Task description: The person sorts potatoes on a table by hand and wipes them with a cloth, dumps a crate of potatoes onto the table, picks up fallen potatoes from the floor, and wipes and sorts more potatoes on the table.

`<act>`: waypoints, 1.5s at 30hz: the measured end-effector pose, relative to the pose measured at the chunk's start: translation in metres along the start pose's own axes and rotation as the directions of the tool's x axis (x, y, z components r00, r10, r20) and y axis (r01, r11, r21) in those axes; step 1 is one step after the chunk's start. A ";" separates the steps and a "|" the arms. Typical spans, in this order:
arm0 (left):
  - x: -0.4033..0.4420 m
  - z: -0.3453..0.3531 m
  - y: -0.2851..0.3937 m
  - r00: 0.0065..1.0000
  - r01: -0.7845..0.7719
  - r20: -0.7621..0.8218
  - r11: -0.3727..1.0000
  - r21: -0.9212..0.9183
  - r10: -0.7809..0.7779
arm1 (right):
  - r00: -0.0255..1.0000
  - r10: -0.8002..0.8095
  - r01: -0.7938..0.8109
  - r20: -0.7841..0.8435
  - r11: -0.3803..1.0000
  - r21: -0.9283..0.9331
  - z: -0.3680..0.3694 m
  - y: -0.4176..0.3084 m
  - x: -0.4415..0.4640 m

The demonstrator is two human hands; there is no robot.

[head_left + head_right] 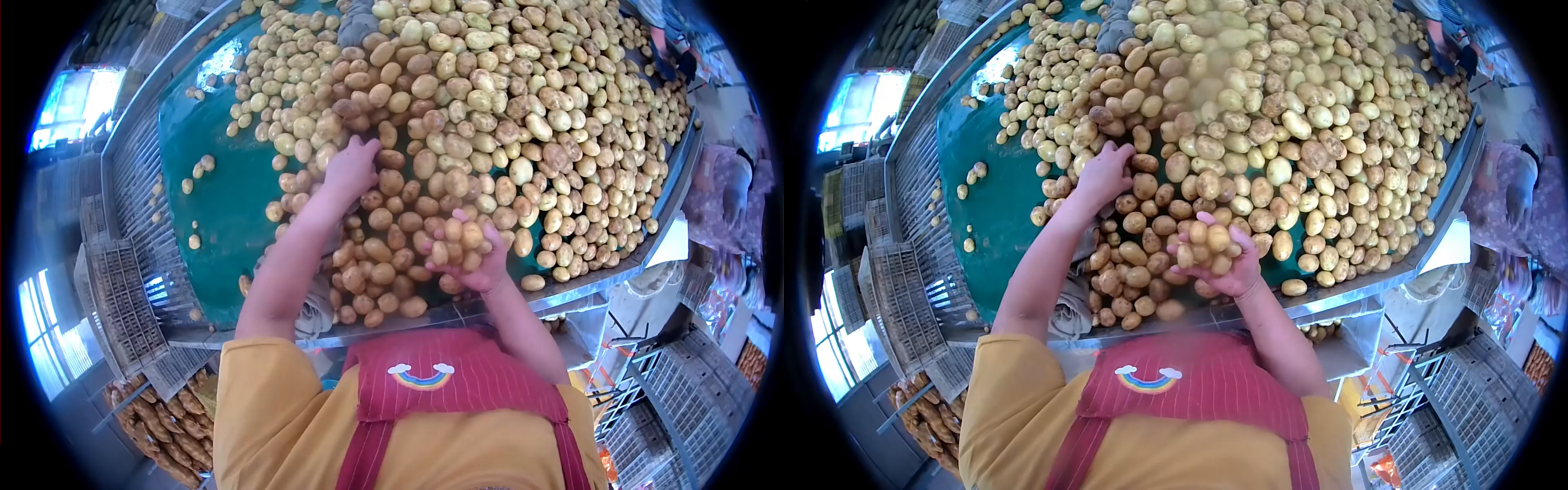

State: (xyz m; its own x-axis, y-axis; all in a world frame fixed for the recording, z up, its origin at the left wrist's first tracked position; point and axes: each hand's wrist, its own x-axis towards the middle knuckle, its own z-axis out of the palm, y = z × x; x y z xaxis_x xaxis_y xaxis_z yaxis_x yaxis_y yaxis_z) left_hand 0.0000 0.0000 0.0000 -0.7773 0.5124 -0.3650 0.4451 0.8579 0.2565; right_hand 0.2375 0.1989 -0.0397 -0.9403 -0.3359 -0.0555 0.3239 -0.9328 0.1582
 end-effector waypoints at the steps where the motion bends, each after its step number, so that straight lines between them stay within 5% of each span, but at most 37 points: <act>1: -0.006 -0.002 0.001 1.000 -0.004 0.021 1.000 0.014 0.004 | 1.000 -0.007 0.007 -0.006 1.000 0.018 0.003 0.002 0.003; 6: -0.016 0.001 0.005 1.000 0.017 -0.012 0.996 -0.092 -0.018 | 1.000 -0.013 0.013 -0.024 1.000 0.017 0.018 -0.006 0.008; 9: -0.036 -0.036 0.036 0.994 -0.048 -0.108 0.919 -0.390 0.006 | 0.999 -0.013 0.010 -0.052 0.998 -0.056 0.024 -0.011 0.010; 13: -0.072 -0.064 0.083 0.924 -0.332 -0.046 0.738 -0.588 0.379 | 0.993 -0.045 0.048 -0.106 0.999 0.026 0.034 -0.009 0.010; 19: -0.091 -0.060 0.119 0.896 -0.307 0.089 0.751 -0.584 0.435 | 0.992 -0.122 0.119 0.015 0.985 0.127 0.035 -0.009 -0.006; 23: -0.086 -0.061 0.143 0.777 -0.467 0.177 0.741 -0.482 0.604 | 0.981 -0.192 0.193 -0.018 0.976 0.099 0.034 -0.009 -0.029; 25: -0.079 -0.056 0.152 0.721 -0.541 0.161 0.693 -0.476 0.674 | 0.971 -0.220 0.222 0.096 0.975 -0.001 0.032 -0.010 -0.039; 27: -0.081 -0.053 0.175 0.670 -0.597 0.161 0.655 -0.463 0.725 | 0.944 -0.315 0.296 -0.099 0.939 -0.173 0.041 -0.010 -0.051; 29: -0.081 -0.058 0.197 0.604 -0.648 0.177 0.607 -0.460 0.777 | 0.918 -0.367 0.380 0.149 0.922 -0.068 0.048 -0.010 -0.072; 33: -0.081 -0.037 0.229 0.597 -0.554 0.163 0.551 -0.624 0.785 | 0.871 -0.464 0.436 0.158 0.881 0.187 0.038 -0.016 -0.116; 34: -0.081 -0.031 0.236 0.571 -0.646 0.075 0.504 -0.573 0.817 | 0.824 -0.522 0.489 0.222 0.852 0.188 0.042 -0.016 -0.130; 36: -0.092 -0.026 0.258 0.697 -0.284 0.205 0.528 -0.801 0.687 | 0.738 -0.629 0.589 0.243 0.777 0.222 0.050 -0.016 -0.166; 41: -0.119 -0.005 0.293 0.774 -0.120 0.358 0.676 -0.727 0.522 | 0.402 -0.872 0.850 0.279 0.468 0.240 0.036 -0.015 -0.290; 44: -0.124 0.016 0.283 0.709 -0.151 0.447 0.737 -0.658 0.545 | 0.040 -0.997 0.968 0.066 0.055 0.243 0.045 0.000 -0.375; 45: -0.128 0.022 0.283 0.704 -0.116 0.455 0.720 -0.684 0.545 | -0.034 -0.993 0.974 0.110 -0.008 0.227 0.045 0.000 -0.403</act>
State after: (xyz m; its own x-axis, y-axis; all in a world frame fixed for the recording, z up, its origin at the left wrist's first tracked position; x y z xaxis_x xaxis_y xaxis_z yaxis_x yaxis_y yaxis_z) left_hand 0.2354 0.1779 0.0996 -0.1022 0.8454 -0.5242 0.1069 0.5333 0.8392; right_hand 0.6116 0.3401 0.0267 -0.3015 0.9523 -0.0467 -0.9420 -0.2899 0.1689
